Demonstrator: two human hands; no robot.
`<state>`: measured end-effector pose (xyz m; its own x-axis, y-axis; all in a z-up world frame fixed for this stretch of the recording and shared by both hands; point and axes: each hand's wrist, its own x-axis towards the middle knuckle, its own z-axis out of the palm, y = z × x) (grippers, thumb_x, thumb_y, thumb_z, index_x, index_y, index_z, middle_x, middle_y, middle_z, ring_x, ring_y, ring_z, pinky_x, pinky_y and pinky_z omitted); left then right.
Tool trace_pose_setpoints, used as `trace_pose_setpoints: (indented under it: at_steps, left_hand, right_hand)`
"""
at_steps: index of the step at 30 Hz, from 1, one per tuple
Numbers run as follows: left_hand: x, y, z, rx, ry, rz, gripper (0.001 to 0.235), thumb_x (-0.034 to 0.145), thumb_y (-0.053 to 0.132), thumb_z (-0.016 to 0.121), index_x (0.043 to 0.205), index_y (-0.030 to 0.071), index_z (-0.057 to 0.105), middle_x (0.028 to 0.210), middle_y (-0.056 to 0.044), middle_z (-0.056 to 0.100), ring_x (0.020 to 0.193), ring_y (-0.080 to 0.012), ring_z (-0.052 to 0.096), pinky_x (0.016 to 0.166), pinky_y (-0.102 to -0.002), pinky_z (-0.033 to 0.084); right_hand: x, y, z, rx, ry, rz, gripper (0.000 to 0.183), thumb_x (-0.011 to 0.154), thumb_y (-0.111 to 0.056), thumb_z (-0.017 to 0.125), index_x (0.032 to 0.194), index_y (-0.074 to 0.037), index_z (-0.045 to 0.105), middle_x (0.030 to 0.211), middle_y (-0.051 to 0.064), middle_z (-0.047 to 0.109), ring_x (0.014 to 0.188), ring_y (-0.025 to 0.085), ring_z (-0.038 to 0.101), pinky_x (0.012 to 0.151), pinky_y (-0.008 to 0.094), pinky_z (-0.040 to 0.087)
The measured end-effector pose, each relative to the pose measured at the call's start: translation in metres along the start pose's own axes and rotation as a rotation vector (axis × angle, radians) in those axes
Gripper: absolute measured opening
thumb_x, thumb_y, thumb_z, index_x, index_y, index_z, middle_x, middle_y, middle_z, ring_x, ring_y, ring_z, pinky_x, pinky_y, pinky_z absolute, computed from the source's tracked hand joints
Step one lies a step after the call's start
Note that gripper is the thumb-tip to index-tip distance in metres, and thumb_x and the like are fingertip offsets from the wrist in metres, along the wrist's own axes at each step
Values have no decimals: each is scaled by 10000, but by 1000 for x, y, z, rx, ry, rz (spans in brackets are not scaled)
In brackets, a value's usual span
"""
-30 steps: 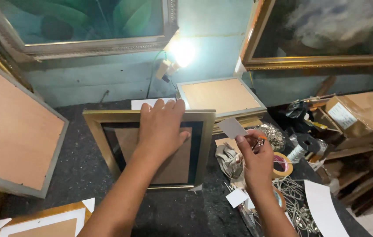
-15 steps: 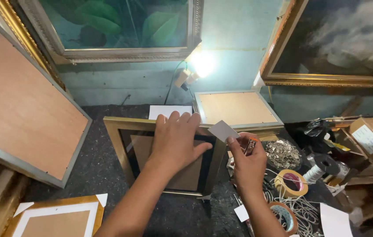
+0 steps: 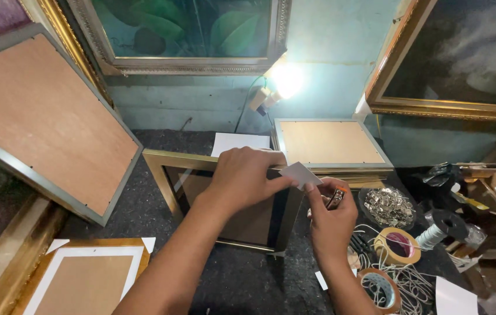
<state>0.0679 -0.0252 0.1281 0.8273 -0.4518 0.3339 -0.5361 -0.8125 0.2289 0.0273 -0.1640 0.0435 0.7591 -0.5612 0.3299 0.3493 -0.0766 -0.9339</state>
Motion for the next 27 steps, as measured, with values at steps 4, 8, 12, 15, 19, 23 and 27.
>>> trace_pose_setpoints:
  at_steps: [4,8,12,15,19,23,27]
  left_hand:
    - [-2,4,-3,-20,-12,-37,304,689,560,558,811,297,649,745,-39,650,786,-321,580,614,-443,400]
    - [-2,6,-4,15,-58,-80,331,691,588,555,751,264,587,720,1,635,765,-285,575,606,-413,387]
    - [-2,6,-2,5,-63,-106,399,682,623,562,757,232,580,700,-21,631,765,-291,573,622,-403,375]
    - [-1,3,0,2,-28,-102,443,652,663,565,713,225,554,664,-36,621,732,-302,576,593,-400,379]
    - [-2,2,2,-4,1,-78,433,655,655,574,703,226,554,659,-33,622,709,-305,574,589,-402,384]
    - [-2,-1,4,-6,-7,-84,419,664,658,560,724,243,566,689,-37,630,753,-307,579,624,-404,385]
    - [-4,-4,7,30,9,-61,405,676,665,543,703,260,556,695,-37,629,737,-318,582,584,-423,392]
  right_hand:
    - [-3,1,0,19,-9,-15,129,780,-121,634,853,-106,528,668,10,532,467,50,407,408,196,334]
    - [-7,-1,1,8,31,-29,140,779,-121,652,877,-105,553,704,6,541,542,45,407,490,186,339]
    - [-19,-8,2,5,106,-119,269,783,-82,621,1016,-142,503,787,12,531,554,27,354,544,177,303]
    - [-35,-10,2,-33,106,-175,206,831,-119,561,1021,-95,488,825,49,487,654,81,460,624,204,384]
    - [-46,-11,-4,-301,-11,-291,309,832,-130,504,1139,-96,523,1032,73,469,913,138,524,574,221,426]
    - [-45,5,-4,-487,-131,-431,524,846,-156,499,1337,-101,323,1156,142,403,983,212,483,705,280,447]
    - [-46,8,2,-510,-157,-429,564,837,-152,494,1357,-105,282,1195,143,406,940,218,523,690,298,461]
